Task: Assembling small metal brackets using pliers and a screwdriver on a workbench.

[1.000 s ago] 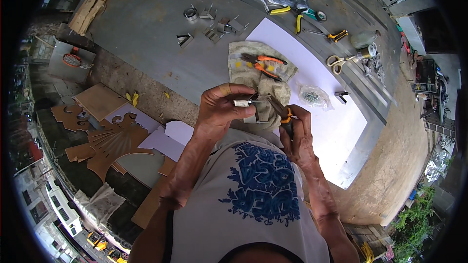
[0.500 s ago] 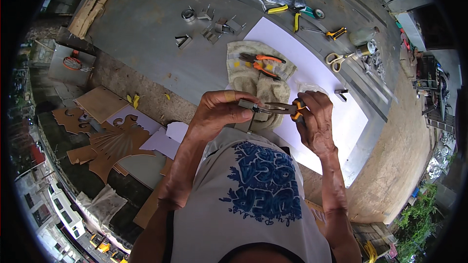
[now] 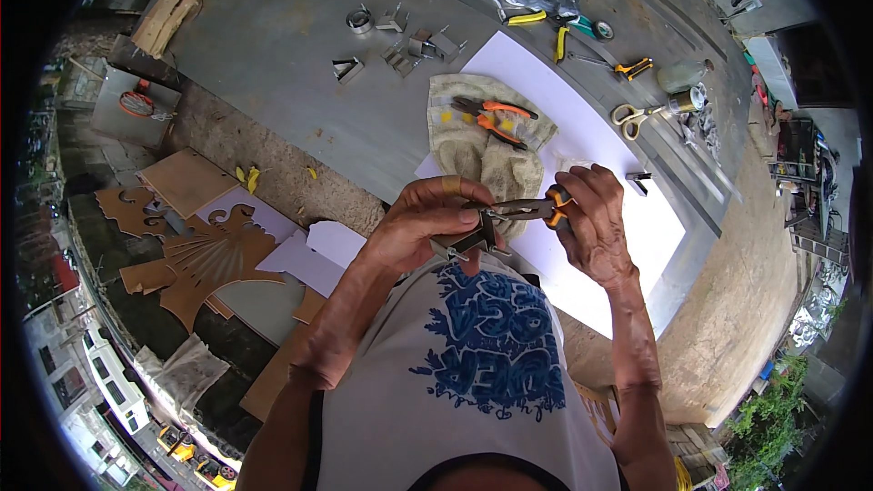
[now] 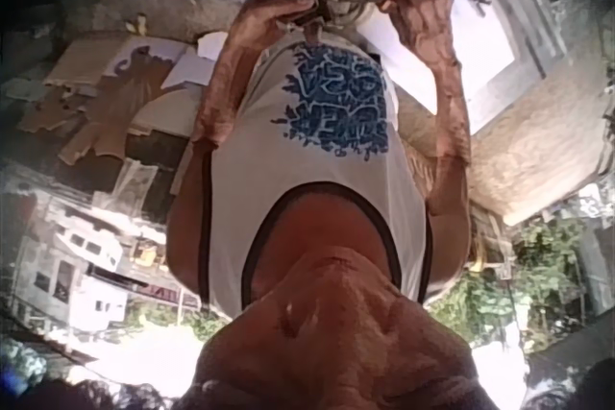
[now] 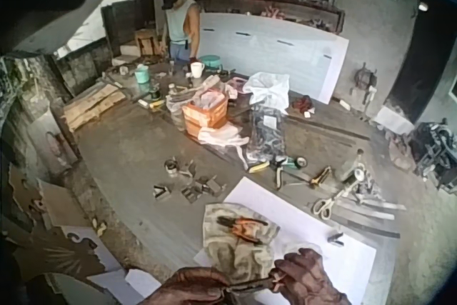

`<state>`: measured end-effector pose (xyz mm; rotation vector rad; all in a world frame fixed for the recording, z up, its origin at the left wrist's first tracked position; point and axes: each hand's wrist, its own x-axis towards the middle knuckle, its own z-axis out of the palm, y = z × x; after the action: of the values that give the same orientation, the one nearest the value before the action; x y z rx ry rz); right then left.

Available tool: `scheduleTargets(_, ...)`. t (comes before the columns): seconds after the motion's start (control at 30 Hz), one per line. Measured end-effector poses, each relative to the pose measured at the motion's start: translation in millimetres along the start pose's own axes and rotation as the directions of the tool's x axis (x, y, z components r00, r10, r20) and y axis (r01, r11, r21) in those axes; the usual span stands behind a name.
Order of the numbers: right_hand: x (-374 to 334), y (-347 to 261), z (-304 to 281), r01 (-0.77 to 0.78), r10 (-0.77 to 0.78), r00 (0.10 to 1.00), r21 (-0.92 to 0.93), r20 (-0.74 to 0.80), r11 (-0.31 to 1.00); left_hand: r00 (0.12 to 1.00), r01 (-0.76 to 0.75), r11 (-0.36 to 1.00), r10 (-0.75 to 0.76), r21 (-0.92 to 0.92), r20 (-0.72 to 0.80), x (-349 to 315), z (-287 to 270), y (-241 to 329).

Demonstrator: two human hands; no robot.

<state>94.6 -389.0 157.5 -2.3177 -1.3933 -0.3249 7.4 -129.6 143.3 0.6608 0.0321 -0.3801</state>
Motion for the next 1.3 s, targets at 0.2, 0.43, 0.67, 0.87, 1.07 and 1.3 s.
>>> scheduleTargets(0.2, 0, 3, -1, 0.038, -0.038, 0.999, 0.008, 0.004, 0.999, 0.995, 0.097, 0.992, -0.096, -0.086, 0.010, -2, -2, 2)
scheduleTargets(0.43, -1, -1, 0, 0.003, -0.004, 1.000, 0.107, 0.010, 0.994, 0.991, 0.122, 0.991, -0.125, -0.056, -0.056, -4, 1, 1)
scheduleTargets(0.67, -6, -3, 2, -0.021, 0.018, 1.000, 0.136, 0.022, 0.990, 0.991, 0.109, 0.994, -0.110, -0.019, -0.079, -3, -1, -2)
scheduleTargets(0.87, -7, -5, 4, -0.023, 0.021, 1.000, 0.136, 0.017, 0.990, 0.988, 0.121, 0.992, -0.124, -0.041, -0.097, -4, 2, -2)
scheduleTargets(1.07, -12, -7, 7, -0.052, 0.046, 0.998, 0.170, 0.039, 0.984, 0.987, 0.126, 0.992, -0.129, -0.030, -0.094, -3, -1, -4)
scheduleTargets(1.3, -20, -9, 10, -0.022, 0.019, 1.000, 0.119, 0.024, 0.993, 0.987, 0.141, 0.989, -0.145, -0.052, -0.076, -2, 1, -1)
